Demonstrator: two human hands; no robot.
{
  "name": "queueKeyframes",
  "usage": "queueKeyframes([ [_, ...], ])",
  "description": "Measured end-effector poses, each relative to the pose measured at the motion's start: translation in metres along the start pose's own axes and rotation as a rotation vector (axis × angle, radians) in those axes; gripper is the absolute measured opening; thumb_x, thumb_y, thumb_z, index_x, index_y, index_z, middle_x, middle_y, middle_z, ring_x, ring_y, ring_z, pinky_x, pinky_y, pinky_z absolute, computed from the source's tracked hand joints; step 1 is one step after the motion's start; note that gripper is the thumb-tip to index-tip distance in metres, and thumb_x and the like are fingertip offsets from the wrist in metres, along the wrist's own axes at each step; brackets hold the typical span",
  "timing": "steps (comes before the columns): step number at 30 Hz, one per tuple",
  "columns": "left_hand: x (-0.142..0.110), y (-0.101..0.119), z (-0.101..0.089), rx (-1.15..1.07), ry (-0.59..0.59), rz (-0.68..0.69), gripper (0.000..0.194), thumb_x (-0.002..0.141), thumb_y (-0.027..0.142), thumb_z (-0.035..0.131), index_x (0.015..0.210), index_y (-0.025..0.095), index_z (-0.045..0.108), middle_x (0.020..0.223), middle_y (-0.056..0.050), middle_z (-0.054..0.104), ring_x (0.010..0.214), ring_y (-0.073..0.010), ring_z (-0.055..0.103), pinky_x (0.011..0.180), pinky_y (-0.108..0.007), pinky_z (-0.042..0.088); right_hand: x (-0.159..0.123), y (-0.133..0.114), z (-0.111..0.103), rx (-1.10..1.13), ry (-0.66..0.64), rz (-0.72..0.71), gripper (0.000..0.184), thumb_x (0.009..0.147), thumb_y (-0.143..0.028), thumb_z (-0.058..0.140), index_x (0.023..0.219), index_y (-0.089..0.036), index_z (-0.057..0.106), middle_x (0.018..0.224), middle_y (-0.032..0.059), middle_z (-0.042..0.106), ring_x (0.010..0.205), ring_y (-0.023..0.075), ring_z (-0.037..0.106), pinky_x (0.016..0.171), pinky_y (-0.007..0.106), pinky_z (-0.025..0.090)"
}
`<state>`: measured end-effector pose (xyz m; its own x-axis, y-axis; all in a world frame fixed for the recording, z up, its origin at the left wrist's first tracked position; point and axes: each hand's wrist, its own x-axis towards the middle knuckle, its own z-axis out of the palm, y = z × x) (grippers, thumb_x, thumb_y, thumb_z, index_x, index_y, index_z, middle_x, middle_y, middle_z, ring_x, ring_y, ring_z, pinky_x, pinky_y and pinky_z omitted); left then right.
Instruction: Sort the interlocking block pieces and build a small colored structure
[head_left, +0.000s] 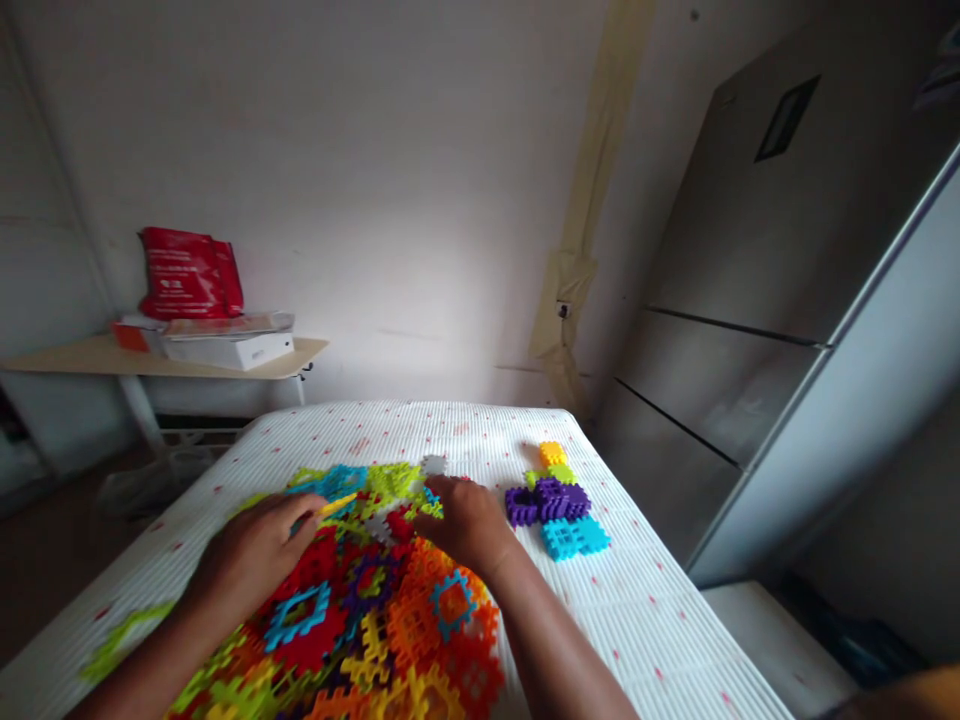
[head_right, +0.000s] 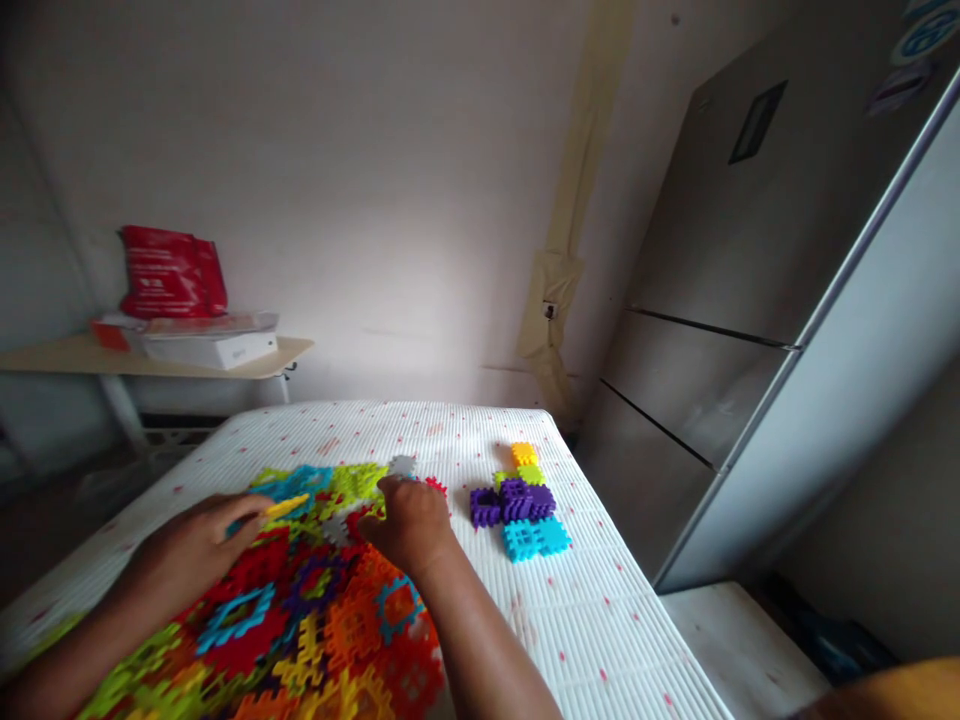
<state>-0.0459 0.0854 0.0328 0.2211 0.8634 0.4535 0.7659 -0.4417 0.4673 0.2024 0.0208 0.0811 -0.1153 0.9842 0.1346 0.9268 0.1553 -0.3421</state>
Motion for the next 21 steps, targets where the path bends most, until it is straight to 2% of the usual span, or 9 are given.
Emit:
queueKeyframes([
  [4, -0.015, 0.032, 0.013, -0.673, -0.057, -0.415, 0.031, 0.061, 0.047, 0.066, 0.077, 0.021, 0.066, 0.068, 0.000, 0.069, 0.062, -0.0178, 0.063, 0.058, -0.025, 0.048, -0.001, 0.000, 0.005, 0.081, 0.047, -0.032, 0.040, 0.079, -0.034, 0.059, 0.117, -0.021, 0.060, 0.100, 0.0083, 0.070, 0.092, 0.0248, 0.065, 0.077, 0.033, 0.049],
  [7, -0.022, 0.054, 0.026, -1.052, -0.004, -0.638, 0.035, 0.051, 0.041, 0.078, 0.073, 0.019, 0.062, 0.061, 0.003, 0.063, 0.056, -0.0134, 0.059, 0.054, -0.022, 0.046, 0.000, 0.003, 0.010, 0.203, 0.141, -0.089, 0.039, 0.079, -0.026, 0.059, 0.117, -0.020, 0.059, 0.101, 0.0064, 0.069, 0.087, 0.0199, 0.065, 0.077, 0.028, 0.049],
  [9, -0.022, 0.063, 0.033, -1.211, 0.017, -0.679, 0.035, 0.049, 0.037, 0.080, 0.070, 0.018, 0.060, 0.060, 0.003, 0.063, 0.057, -0.0130, 0.060, 0.055, -0.023, 0.046, 0.000, 0.004, 0.013, 0.279, 0.180, -0.141, 0.038, 0.078, -0.024, 0.060, 0.116, -0.020, 0.059, 0.102, 0.0055, 0.067, 0.085, 0.0173, 0.065, 0.077, 0.026, 0.048],
  [12, -0.020, 0.069, 0.039, -1.295, 0.041, -0.697, 0.033, 0.050, 0.034, 0.081, 0.070, 0.018, 0.060, 0.062, 0.002, 0.065, 0.058, -0.0137, 0.061, 0.056, -0.023, 0.046, 0.000, 0.003, 0.019, 0.302, 0.203, -0.166, 0.041, 0.077, -0.029, 0.063, 0.116, -0.019, 0.058, 0.103, 0.0068, 0.065, 0.085, 0.0181, 0.063, 0.076, 0.028, 0.049],
  [16, -0.021, 0.069, 0.041, -1.326, 0.077, -0.692, 0.031, 0.052, 0.032, 0.082, 0.070, 0.018, 0.061, 0.066, 0.002, 0.066, 0.062, -0.0159, 0.062, 0.059, -0.026, 0.049, -0.002, -0.007, 0.030, 0.212, 0.242, -0.153, 0.050, 0.075, -0.037, 0.066, 0.120, -0.018, 0.054, 0.107, 0.0103, 0.060, 0.094, 0.0232, 0.059, 0.080, 0.034, 0.048],
  [21, -0.027, 0.071, 0.046, -1.359, 0.032, -0.667, 0.035, 0.046, 0.035, 0.085, 0.063, 0.016, 0.062, 0.059, 0.003, 0.064, 0.057, -0.0141, 0.060, 0.057, -0.024, 0.049, -0.005, -0.024, 0.047, 0.076, 0.258, -0.137, 0.049, 0.076, -0.035, 0.065, 0.120, -0.020, 0.051, 0.106, 0.0091, 0.061, 0.101, 0.0246, 0.056, 0.085, 0.037, 0.046],
])
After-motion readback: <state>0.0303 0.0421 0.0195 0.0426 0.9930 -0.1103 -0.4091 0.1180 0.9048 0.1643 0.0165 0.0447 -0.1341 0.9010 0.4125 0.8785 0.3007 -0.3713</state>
